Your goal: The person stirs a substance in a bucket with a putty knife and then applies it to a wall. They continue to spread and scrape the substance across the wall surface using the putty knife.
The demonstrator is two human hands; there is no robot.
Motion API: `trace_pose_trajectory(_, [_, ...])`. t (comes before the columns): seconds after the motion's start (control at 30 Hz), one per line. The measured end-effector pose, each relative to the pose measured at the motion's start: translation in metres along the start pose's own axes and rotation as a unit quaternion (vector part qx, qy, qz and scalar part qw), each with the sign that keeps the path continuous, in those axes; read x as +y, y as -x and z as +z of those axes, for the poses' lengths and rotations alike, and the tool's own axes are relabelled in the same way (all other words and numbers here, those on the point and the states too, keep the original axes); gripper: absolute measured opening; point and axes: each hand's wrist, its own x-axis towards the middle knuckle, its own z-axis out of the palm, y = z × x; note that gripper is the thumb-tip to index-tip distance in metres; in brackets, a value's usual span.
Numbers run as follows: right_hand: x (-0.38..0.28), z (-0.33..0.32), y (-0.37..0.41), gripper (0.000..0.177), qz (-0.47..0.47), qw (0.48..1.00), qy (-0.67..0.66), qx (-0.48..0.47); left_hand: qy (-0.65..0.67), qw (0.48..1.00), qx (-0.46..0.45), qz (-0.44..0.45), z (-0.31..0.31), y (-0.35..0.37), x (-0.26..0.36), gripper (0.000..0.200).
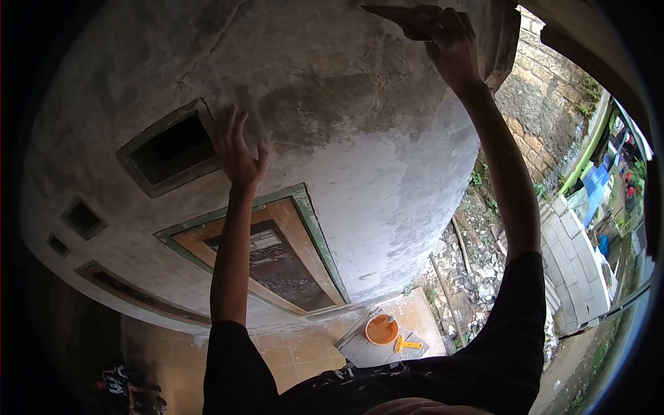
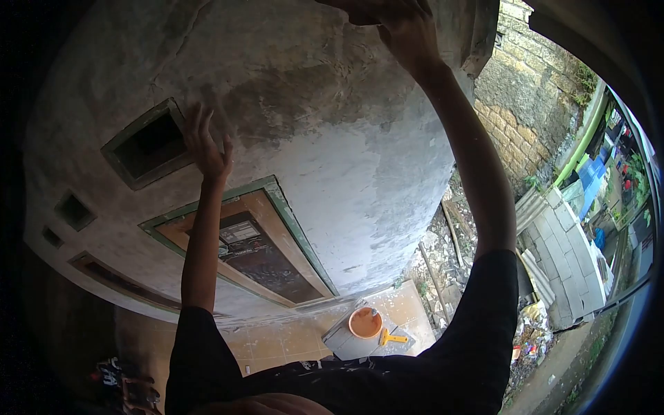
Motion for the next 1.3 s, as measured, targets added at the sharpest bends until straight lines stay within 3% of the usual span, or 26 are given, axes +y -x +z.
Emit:
trace_pose_trajectory(0.07, [-0.007, 0.007, -0.008, 0.046, -0.010, 0.998, 0.004, -0.056, 0.006, 1.000, -0.011, -0.004, -0.002, -0.001, 0.002, 0.054])
trace_pose_trajectory(0.17, [-0.033, 0.015, 0.031, 0.052, 0.007, 1.000, -0.022, -0.021, -0.003, 1.000, -0.012, -0.002, -0.002, 0.000, 0.001, 0.054])
trace_pose_trajectory(0.37, [-0.084, -0.029, 0.181, 0.042, 0.045, 0.971, -0.081, -0.223, -0.009, 1.000, -0.016, 0.008, -0.003, -0.001, 0.003, 0.054])
trace_pose_trajectory(0.4, [-0.080, -0.040, 0.196, 0.035, 0.085, 0.957, -0.083, -0.266, -0.013, 1.000, -0.019, 0.013, -0.004, -0.002, 0.004, 0.054])
trace_pose_trajectory(0.43, [-0.071, -0.051, 0.204, 0.035, 0.088, 0.957, -0.080, -0.266, -0.009, 1.000, -0.018, 0.015, -0.003, -0.003, 0.004, 0.054])
trace_pose_trajectory(0.5, [-0.054, -0.071, 0.216, 0.034, 0.216, 0.933, -0.093, -0.272, -0.015, 1.000, -0.009, 0.025, -0.002, -0.005, 0.005, 0.054])
trace_pose_trajectory(0.57, [-0.034, -0.075, 0.225, 0.021, 0.410, 0.882, -0.141, -0.184, -0.018, 0.999, -0.005, 0.031, -0.001, -0.007, 0.007, 0.054])
trace_pose_trajectory(0.6, [-0.021, -0.078, 0.227, 0.015, 0.455, 0.865, -0.154, -0.143, -0.023, 0.999, -0.007, 0.025, -0.002, -0.007, 0.008, 0.053])
trace_pose_trajectory(0.7, [0.010, -0.088, 0.213, 0.022, 0.631, 0.736, -0.201, -0.142, -0.010, 1.000, -0.005, 0.015, 0.003, -0.008, 0.020, 0.053])
trace_pose_trajectory(0.73, [0.019, -0.083, 0.217, 0.022, 0.632, 0.735, -0.200, -0.142, -0.021, 1.000, 0.007, -0.003, 0.005, -0.008, 0.027, 0.054])
trace_pose_trajectory(0.8, [0.030, -0.069, 0.225, 0.026, 0.607, 0.704, -0.364, -0.053, -0.033, 0.999, 0.018, -0.021, 0.009, -0.008, 0.035, 0.055])
trace_pose_trajectory(0.9, [0.022, -0.047, 0.221, 0.025, 0.604, 0.689, -0.396, -0.057, -0.058, 0.995, 0.029, -0.082, 0.021, -0.003, 0.037, 0.059])
trace_pose_trajectory(0.97, [0.012, -0.038, 0.218, 0.028, 0.599, 0.695, -0.393, -0.055, -0.075, 0.993, 0.038, -0.082, 0.025, -0.002, 0.036, 0.074])
trace_pose_trajectory(1.0, [0.012, -0.030, 0.217, 0.037, 0.611, 0.733, -0.281, -0.103, -0.061, 0.994, 0.042, -0.082, 0.025, -0.003, 0.038, 0.073])
trace_pose_trajectory(1.03, [0.014, -0.028, 0.217, 0.037, 0.609, 0.733, -0.283, -0.104, -0.063, 0.994, 0.042, -0.084, 0.026, -0.004, 0.037, 0.073])
trace_pose_trajectory(1.1, [0.011, -0.027, 0.216, 0.037, 0.559, 0.800, -0.056, -0.212, -0.076, 0.993, 0.044, -0.083, 0.026, -0.002, 0.038, 0.073])
trace_pose_trajectory(1.13, [0.009, -0.020, 0.222, 0.047, 0.525, 0.838, -0.064, -0.131, -0.079, 0.992, 0.043, -0.085, 0.026, -0.001, 0.037, 0.073])
trace_pose_trajectory(1.23, [0.010, -0.012, 0.232, 0.048, 0.507, 0.858, -0.037, -0.072, -0.090, 0.992, 0.041, -0.080, 0.027, -0.002, 0.038, 0.072])
trace_pose_trajectory(1.3, [0.027, -0.014, 0.237, 0.048, 0.486, 0.870, 0.005, -0.087, -0.077, 0.993, 0.048, -0.073, 0.027, -0.004, 0.039, 0.071])
